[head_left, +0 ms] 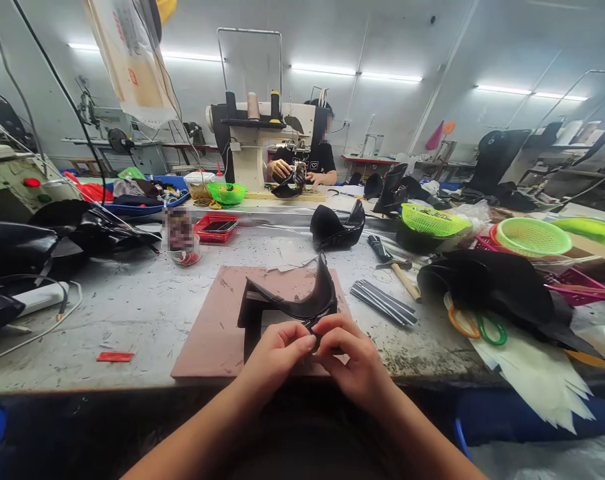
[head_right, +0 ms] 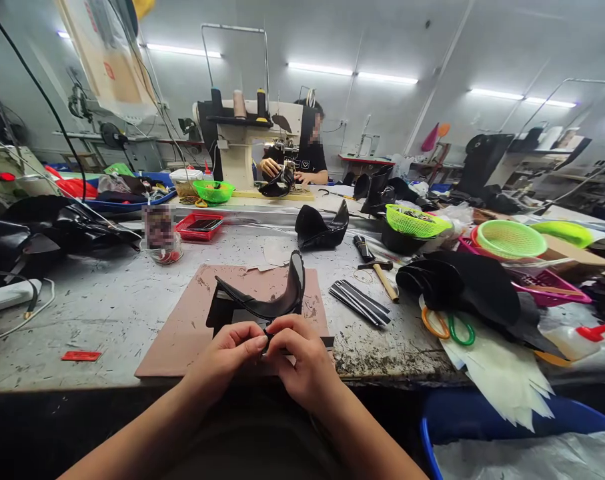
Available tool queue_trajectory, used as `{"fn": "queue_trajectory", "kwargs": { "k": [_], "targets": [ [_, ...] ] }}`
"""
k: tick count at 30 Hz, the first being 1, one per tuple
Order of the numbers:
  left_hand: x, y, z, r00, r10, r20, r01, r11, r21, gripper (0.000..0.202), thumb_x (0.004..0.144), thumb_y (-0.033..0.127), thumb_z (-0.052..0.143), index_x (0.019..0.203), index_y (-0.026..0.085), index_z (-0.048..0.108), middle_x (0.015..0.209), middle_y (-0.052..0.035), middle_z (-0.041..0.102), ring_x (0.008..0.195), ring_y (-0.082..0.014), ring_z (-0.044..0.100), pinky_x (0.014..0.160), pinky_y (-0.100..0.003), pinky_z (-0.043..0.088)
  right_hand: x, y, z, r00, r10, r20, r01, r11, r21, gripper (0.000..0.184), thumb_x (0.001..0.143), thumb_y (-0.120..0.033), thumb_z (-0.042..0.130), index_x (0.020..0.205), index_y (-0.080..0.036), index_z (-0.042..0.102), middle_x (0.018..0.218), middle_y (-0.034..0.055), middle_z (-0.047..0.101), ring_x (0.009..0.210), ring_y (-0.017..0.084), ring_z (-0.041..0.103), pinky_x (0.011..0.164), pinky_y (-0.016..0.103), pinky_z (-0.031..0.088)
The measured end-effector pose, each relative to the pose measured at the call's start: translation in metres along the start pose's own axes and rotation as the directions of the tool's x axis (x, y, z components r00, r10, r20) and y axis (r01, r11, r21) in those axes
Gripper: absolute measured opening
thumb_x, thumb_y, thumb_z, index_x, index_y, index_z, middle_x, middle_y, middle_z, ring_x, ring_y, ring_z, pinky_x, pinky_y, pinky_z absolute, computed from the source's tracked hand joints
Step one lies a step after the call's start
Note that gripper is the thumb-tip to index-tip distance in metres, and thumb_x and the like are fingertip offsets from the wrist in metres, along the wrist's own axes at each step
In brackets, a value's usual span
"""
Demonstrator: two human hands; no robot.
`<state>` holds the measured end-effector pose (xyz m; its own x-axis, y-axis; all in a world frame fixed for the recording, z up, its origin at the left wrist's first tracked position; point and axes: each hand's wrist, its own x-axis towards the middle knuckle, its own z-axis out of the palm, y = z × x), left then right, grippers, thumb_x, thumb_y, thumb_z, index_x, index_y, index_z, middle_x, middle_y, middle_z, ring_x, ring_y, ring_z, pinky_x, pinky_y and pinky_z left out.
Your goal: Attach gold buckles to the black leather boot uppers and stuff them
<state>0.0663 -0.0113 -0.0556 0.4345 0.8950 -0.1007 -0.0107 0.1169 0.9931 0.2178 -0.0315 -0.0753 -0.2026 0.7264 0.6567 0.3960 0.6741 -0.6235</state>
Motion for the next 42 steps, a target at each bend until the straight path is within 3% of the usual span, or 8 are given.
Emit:
{"fn": "queue_trajectory", "kwargs": {
  "k": [5,10,14,16,19,24,28,42],
  "targets": [
    [0.000,-0.001,-0.004,1.000,-0.019,-0.022,0.019,1.000,-0.009,0.027,0.067,0.038,0.060,0.061,0.015,0.048,0.056,0.0046,0.044,0.049,-0.0061,0.034,0.046,-0.018,0.026,0.000,0.000,-0.003,0.994,0.107,0.031,-0.111,0.937,0.330,0.014,0.083,-0.027,0.056,0.073,-0.022,0.049,0.092,0.0056,0.060,0.088,0.018,0.060,0.080,0.035,0.050],
    [-0.008,0.002,-0.044,0.993,0.013,-0.116,-0.017,0.999,-0.027,0.028,0.061,0.029,0.064,0.052,0.016,0.041,0.055,0.0031,0.053,0.047,-0.0074,0.046,0.047,-0.019,0.037,-0.014,0.013,-0.015,0.956,0.295,0.011,-0.200,0.622,0.757,0.017,0.086,-0.038,0.050,0.081,-0.026,0.039,0.053,-0.0083,0.042,0.042,0.010,0.048,0.056,0.031,0.054],
    [-0.034,0.002,-0.097,0.935,0.036,-0.352,-0.060,0.996,-0.058,0.028,0.056,0.024,0.072,0.058,0.017,0.045,0.061,0.0049,0.058,0.044,-0.0080,0.053,0.044,-0.019,0.042,-0.038,0.030,-0.028,0.883,0.429,0.191,-0.453,0.672,0.586,0.011,0.088,-0.036,0.046,0.091,-0.025,0.049,0.055,-0.0068,0.047,0.036,0.007,0.042,0.033,0.016,0.037],
    [-0.048,-0.001,-0.120,0.864,-0.028,-0.502,0.003,0.999,-0.050,0.030,0.049,0.024,0.077,0.070,0.017,0.057,0.065,0.0041,0.061,0.047,-0.0103,0.059,0.046,-0.020,0.047,-0.045,0.033,-0.032,0.836,0.387,0.389,-0.523,0.776,0.353,0.017,0.089,-0.034,0.045,0.088,-0.022,0.057,0.062,-0.0012,0.059,0.045,0.010,0.054,0.040,0.019,0.044],
    [-0.061,-0.014,-0.139,0.787,-0.117,-0.606,0.072,0.993,-0.099,0.039,0.041,0.028,0.082,0.073,0.016,0.063,0.067,0.0023,0.064,0.052,-0.0134,0.063,0.051,-0.020,0.051,-0.043,0.026,-0.028,0.757,0.249,0.605,-0.361,0.930,0.070,0.020,0.086,-0.029,0.051,0.075,-0.020,0.065,0.080,0.0048,0.069,0.079,0.018,0.066,0.068,0.029,0.053],
    [-0.053,-0.050,-0.119,0.817,-0.199,-0.541,0.104,0.974,-0.203,0.039,0.042,0.034,0.083,0.071,0.016,0.064,0.067,-0.0005,0.067,0.062,-0.0178,0.067,0.058,-0.023,0.053,-0.015,0.012,0.022,0.895,-0.008,0.447,0.059,0.993,-0.102,0.019,0.085,-0.021,0.051,0.100,-0.017,0.062,0.101,0.0096,0.064,0.093,0.019,0.058,0.081,0.033,0.049],
    [-0.041,-0.066,-0.088,0.875,-0.202,-0.440,0.086,0.959,-0.270,0.036,0.050,0.034,0.079,0.080,0.016,0.067,0.077,-0.0033,0.070,0.071,-0.0207,0.067,0.066,-0.030,0.053,0.006,0.013,0.065,0.859,-0.156,0.488,0.347,0.878,-0.329,0.011,0.083,-0.021,0.055,0.091,-0.016,0.062,0.089,0.0078,0.065,0.086,0.022,0.056,0.084,0.039,0.039],
    [-0.039,-0.058,-0.071,0.946,-0.182,-0.270,0.024,0.867,-0.498,0.033,0.055,0.019,0.059,0.085,0.014,0.072,0.080,-0.0061,0.071,0.074,-0.0180,0.060,0.064,-0.025,0.045,0.034,0.000,0.064,0.823,0.238,0.515,-0.002,0.909,-0.417,0.013,0.083,-0.021,0.057,0.071,-0.017,0.057,0.071,0.0004,0.065,0.071,0.015,0.055,0.071,0.030,0.030]
  ]
}}
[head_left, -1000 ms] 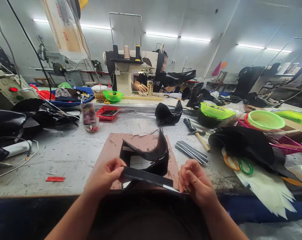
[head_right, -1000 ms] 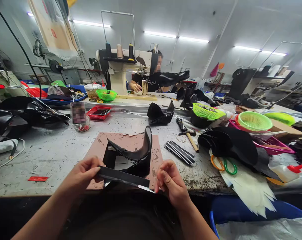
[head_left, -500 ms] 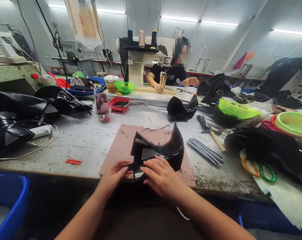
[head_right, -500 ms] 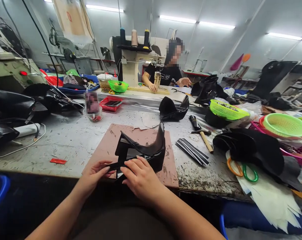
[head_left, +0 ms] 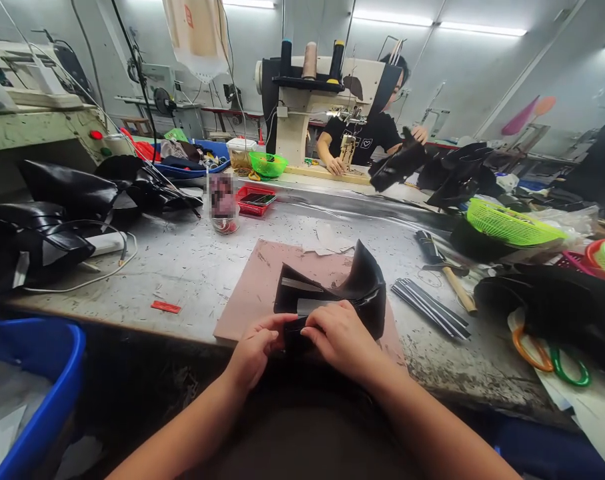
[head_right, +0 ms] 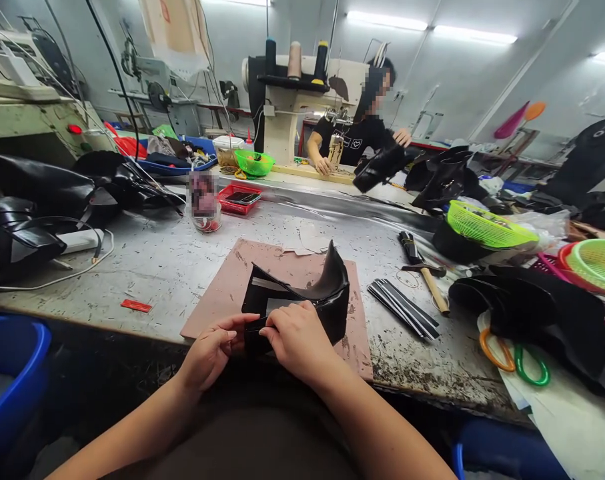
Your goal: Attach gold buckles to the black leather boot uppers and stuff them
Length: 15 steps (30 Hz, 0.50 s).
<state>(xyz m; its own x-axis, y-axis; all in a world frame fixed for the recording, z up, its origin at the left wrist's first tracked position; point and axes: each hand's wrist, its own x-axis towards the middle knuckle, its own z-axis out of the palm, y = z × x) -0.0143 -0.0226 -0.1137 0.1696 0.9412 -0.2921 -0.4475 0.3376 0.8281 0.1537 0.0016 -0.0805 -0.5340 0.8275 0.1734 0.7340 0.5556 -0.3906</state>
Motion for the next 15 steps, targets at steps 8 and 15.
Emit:
{"fn": "queue_trajectory", "kwargs": {
  "k": [8,15],
  "targets": [
    [0.0001,-0.0023,0.0015,0.998,0.067,-0.013,-0.064,0.990,0.129,0.030,0.057,0.018,0.069,0.087,0.018,0.071,0.078,-0.0018,0.069,0.069,-0.0136,0.058,0.064,-0.022,0.045,0.0002,-0.0005,0.0012,1.000,0.019,-0.016,-0.019,1.000,0.010,0.014,0.083,-0.022,0.056,0.070,-0.018,0.056,0.071,0.0002,0.065,0.071,0.015,0.057,0.070,0.030,0.030],
    [0.0011,-0.0101,0.0043,0.990,0.128,-0.057,-0.116,0.977,0.181,0.026,0.057,0.022,0.075,0.083,0.018,0.072,0.082,-0.0033,0.071,0.073,-0.0153,0.060,0.069,-0.025,0.047,-0.0039,0.0015,0.0010,0.998,0.012,-0.065,-0.012,1.000,-0.009,0.014,0.082,-0.025,0.056,0.070,-0.018,0.054,0.071,0.0006,0.062,0.070,0.015,0.055,0.071,0.031,0.031]
  ]
}}
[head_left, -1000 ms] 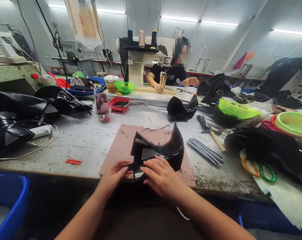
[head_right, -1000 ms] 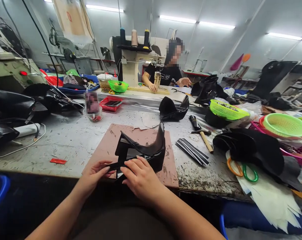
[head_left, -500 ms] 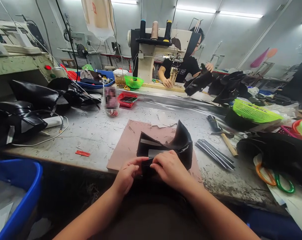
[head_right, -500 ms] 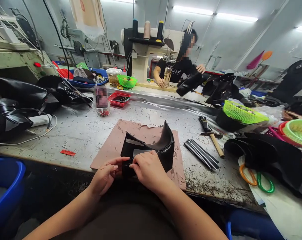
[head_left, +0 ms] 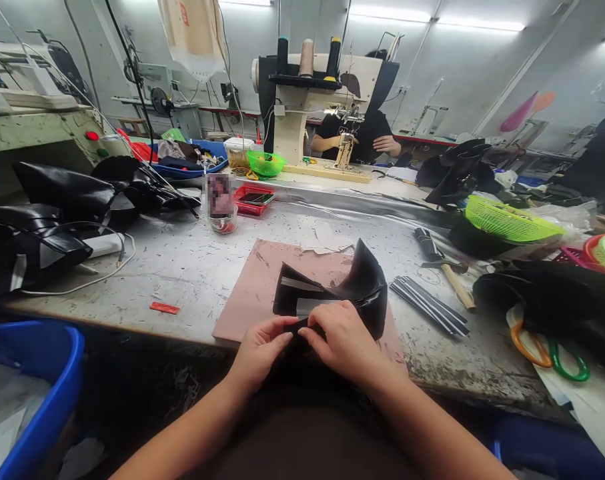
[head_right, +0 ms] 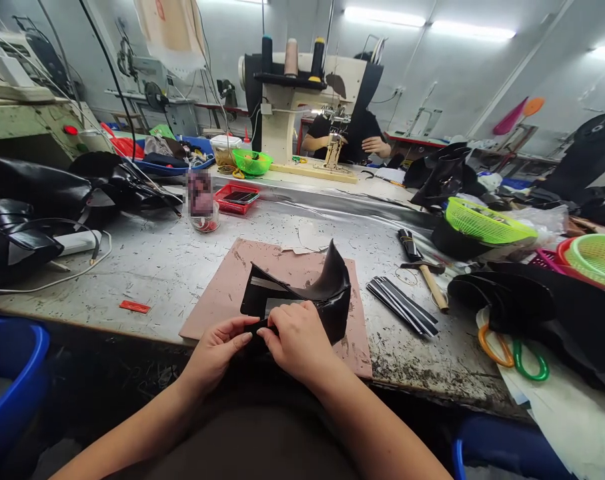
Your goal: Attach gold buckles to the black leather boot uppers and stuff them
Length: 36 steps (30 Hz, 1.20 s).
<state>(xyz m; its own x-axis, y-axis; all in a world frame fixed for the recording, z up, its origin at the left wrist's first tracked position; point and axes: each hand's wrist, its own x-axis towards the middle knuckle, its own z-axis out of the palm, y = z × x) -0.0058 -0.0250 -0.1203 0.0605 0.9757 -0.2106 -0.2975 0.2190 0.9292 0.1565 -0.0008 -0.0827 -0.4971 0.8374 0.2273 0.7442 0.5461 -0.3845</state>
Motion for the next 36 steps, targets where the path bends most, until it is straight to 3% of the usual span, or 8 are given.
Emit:
{"fn": "queue_trajectory", "kwargs": {
  "k": [6,9,13,19,26,28,31,36],
  "targets": [
    [-0.001,0.001,-0.004,0.988,-0.150,0.044,0.155,0.975,-0.158,0.032,0.052,0.024,0.080,0.082,0.019,0.071,0.076,-0.0008,0.070,0.070,-0.0125,0.059,0.066,-0.021,0.045,-0.005,0.005,-0.010,1.000,0.013,-0.009,-0.013,0.999,-0.031,0.013,0.083,-0.023,0.054,0.071,-0.018,0.051,0.071,-0.0024,0.059,0.070,0.013,0.053,0.084,0.035,0.027],
    [0.005,0.016,-0.008,0.952,-0.252,0.173,0.242,0.967,0.079,0.032,0.052,0.026,0.079,0.082,0.016,0.070,0.070,-0.0005,0.067,0.063,-0.0120,0.057,0.061,-0.021,0.043,-0.008,0.004,-0.012,1.000,0.012,0.017,-0.012,0.999,-0.030,0.012,0.082,-0.022,0.055,0.072,-0.019,0.051,0.072,-0.0028,0.058,0.072,0.013,0.053,0.088,0.036,0.025],
    [0.014,0.034,-0.010,0.923,-0.301,0.240,0.157,0.863,0.480,0.017,0.054,0.027,0.075,0.059,0.014,0.065,0.053,0.0033,0.057,0.051,-0.0096,0.047,0.048,-0.020,0.034,-0.009,0.004,-0.012,0.999,-0.014,0.036,0.015,1.000,-0.010,0.011,0.082,-0.023,0.055,0.072,-0.019,0.052,0.074,-0.0014,0.058,0.075,0.014,0.054,0.092,0.039,0.023],
    [0.017,0.028,-0.012,0.897,-0.321,0.304,0.189,0.900,0.392,0.021,0.053,0.032,0.075,0.058,0.014,0.064,0.054,0.0031,0.056,0.052,-0.0103,0.048,0.051,-0.021,0.035,-0.015,0.014,-0.016,0.999,0.036,0.022,-0.038,0.997,0.063,0.012,0.082,-0.021,0.054,0.071,-0.019,0.051,0.073,-0.0020,0.059,0.075,0.013,0.055,0.096,0.041,0.021],
    [0.027,0.029,-0.013,0.748,-0.380,0.543,0.115,0.881,0.458,0.023,0.066,0.027,0.065,0.086,0.017,0.069,0.077,-0.0004,0.065,0.071,-0.0154,0.055,0.067,-0.023,0.040,-0.017,0.014,-0.015,0.998,0.046,0.031,-0.048,0.997,0.068,0.013,0.083,-0.020,0.052,0.070,-0.018,0.051,0.070,-0.0020,0.058,0.072,0.013,0.054,0.091,0.039,0.024],
    [0.029,0.030,-0.006,0.765,-0.359,0.535,0.025,0.846,0.533,0.022,0.065,0.024,0.064,0.085,0.017,0.067,0.078,0.0009,0.063,0.073,-0.0152,0.054,0.066,-0.023,0.039,-0.017,0.012,-0.013,0.999,0.035,0.029,-0.036,0.998,0.048,0.012,0.082,-0.018,0.051,0.070,-0.017,0.051,0.070,-0.0015,0.058,0.071,0.013,0.054,0.090,0.039,0.025],
    [0.030,0.028,0.007,0.832,-0.305,0.463,-0.081,0.760,0.645,0.013,0.064,0.027,0.064,0.065,0.014,0.061,0.059,0.0040,0.052,0.059,-0.0115,0.044,0.054,-0.021,0.033,-0.018,0.011,-0.012,1.000,-0.013,0.013,0.013,1.000,0.018,0.010,0.081,-0.019,0.051,0.071,-0.018,0.052,0.071,-0.0006,0.058,0.073,0.014,0.054,0.093,0.040,0.023],
    [0.030,0.024,0.016,0.845,-0.315,0.432,-0.052,0.755,0.653,0.021,0.063,0.033,0.063,0.057,0.014,0.054,0.054,0.0048,0.046,0.054,-0.0103,0.040,0.050,-0.021,0.029,-0.021,0.024,-0.025,0.998,-0.041,-0.053,0.037,0.997,-0.071,0.010,0.077,-0.019,0.051,0.067,-0.018,0.052,0.068,-0.0014,0.057,0.071,0.014,0.053,0.099,0.042,0.017]
  ]
}}
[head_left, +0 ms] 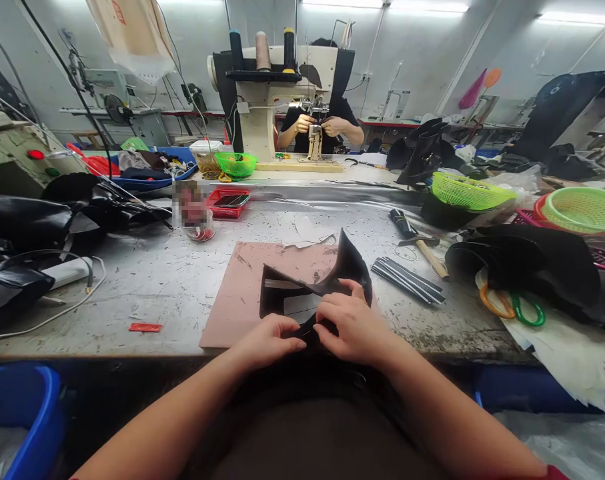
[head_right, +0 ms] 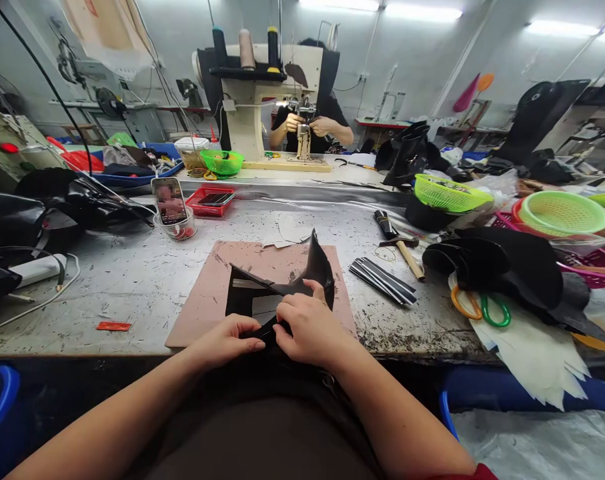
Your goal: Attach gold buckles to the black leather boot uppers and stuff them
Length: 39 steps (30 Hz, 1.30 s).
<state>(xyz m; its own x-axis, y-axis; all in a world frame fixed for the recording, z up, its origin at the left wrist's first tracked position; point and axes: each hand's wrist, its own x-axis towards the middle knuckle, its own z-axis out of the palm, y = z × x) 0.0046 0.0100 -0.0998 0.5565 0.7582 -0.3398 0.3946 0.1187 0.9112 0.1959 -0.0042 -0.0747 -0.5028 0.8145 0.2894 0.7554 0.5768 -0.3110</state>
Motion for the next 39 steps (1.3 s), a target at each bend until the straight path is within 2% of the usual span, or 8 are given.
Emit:
{"fn": "queue_trajectory", "kwargs": {
  "k": [3,6,9,13,19,23,31,39],
  "targets": [
    [-0.001,-0.001,-0.001,0.999,-0.035,0.027,0.036,0.999,-0.037,0.020,0.063,0.034,0.062,0.061,0.014,0.057,0.056,0.0038,0.050,0.055,-0.0115,0.044,0.052,-0.022,0.032,-0.001,0.011,-0.012,0.998,0.038,-0.042,-0.041,0.996,-0.079,0.015,0.077,-0.018,0.051,0.062,-0.018,0.051,0.067,-0.0006,0.057,0.074,0.016,0.050,0.097,0.043,0.019],
    [-0.003,-0.002,-0.002,0.999,-0.030,0.018,0.032,0.997,-0.067,0.019,0.064,0.034,0.062,0.065,0.015,0.059,0.059,0.0032,0.054,0.057,-0.0124,0.047,0.055,-0.022,0.034,-0.002,0.013,-0.018,1.000,0.007,0.025,-0.006,0.999,-0.046,0.006,0.076,-0.025,0.057,0.072,-0.020,0.057,0.077,0.0000,0.061,0.082,0.018,0.050,0.098,0.045,0.018],
    [-0.003,-0.003,0.000,1.000,-0.026,-0.007,0.025,0.997,-0.073,0.017,0.064,0.031,0.061,0.067,0.014,0.060,0.061,0.0025,0.056,0.059,-0.0128,0.049,0.057,-0.023,0.036,-0.002,0.009,-0.015,0.998,-0.016,0.063,0.020,0.997,-0.069,0.009,0.076,-0.030,0.061,0.074,-0.021,0.059,0.086,0.0009,0.061,0.087,0.019,0.049,0.101,0.048,0.014],
    [-0.004,-0.003,0.002,0.999,-0.030,-0.031,0.030,0.999,-0.018,0.013,0.063,0.027,0.060,0.069,0.015,0.060,0.064,0.0030,0.056,0.061,-0.0131,0.049,0.058,-0.023,0.037,-0.004,0.002,-0.007,0.997,-0.027,0.068,0.035,0.992,-0.117,0.011,0.077,-0.024,0.060,0.068,-0.020,0.056,0.078,-0.0001,0.062,0.095,0.022,0.050,0.104,0.055,0.006],
    [-0.003,-0.001,0.007,0.994,-0.028,-0.105,0.032,0.999,0.041,0.020,0.061,0.027,0.061,0.053,0.017,0.047,0.051,0.0060,0.042,0.054,-0.0106,0.039,0.050,-0.021,0.029,-0.008,0.001,-0.005,0.997,-0.041,0.066,0.048,0.994,-0.101,0.013,0.079,-0.026,0.058,0.068,-0.021,0.056,0.075,0.0003,0.064,0.112,0.027,0.046,0.105,0.058,0.000],
    [-0.002,0.002,0.009,0.994,-0.024,-0.108,0.024,1.000,0.004,0.024,0.060,0.032,0.061,0.053,0.017,0.044,0.051,0.0066,0.039,0.052,-0.0094,0.036,0.049,-0.021,0.027,-0.006,0.007,-0.011,0.993,-0.013,0.115,0.021,0.998,-0.066,0.013,0.080,-0.024,0.058,0.067,-0.020,0.056,0.081,0.0004,0.067,0.122,0.028,0.039,0.105,0.058,0.000],
    [-0.001,0.007,0.006,0.999,0.002,-0.042,-0.003,1.000,-0.027,0.012,0.064,0.026,0.060,0.068,0.015,0.062,0.063,0.0021,0.057,0.062,-0.0141,0.049,0.059,-0.023,0.037,0.000,0.016,-0.013,0.995,-0.014,0.100,0.019,0.999,-0.048,0.010,0.080,-0.025,0.060,0.072,-0.020,0.062,0.087,0.0012,0.068,0.123,0.029,0.038,0.105,0.057,-0.002],
    [0.007,0.006,-0.007,0.978,0.141,0.154,-0.148,0.988,0.038,0.034,0.070,0.019,0.058,0.104,0.018,0.063,0.103,-0.0032,0.065,0.097,-0.0230,0.056,0.084,-0.029,0.040,0.004,0.016,-0.010,0.994,-0.052,0.097,0.059,0.995,-0.074,0.010,0.080,-0.024,0.060,0.072,-0.019,0.061,0.086,0.0018,0.068,0.122,0.030,0.040,0.104,0.059,-0.002]
  ]
}}
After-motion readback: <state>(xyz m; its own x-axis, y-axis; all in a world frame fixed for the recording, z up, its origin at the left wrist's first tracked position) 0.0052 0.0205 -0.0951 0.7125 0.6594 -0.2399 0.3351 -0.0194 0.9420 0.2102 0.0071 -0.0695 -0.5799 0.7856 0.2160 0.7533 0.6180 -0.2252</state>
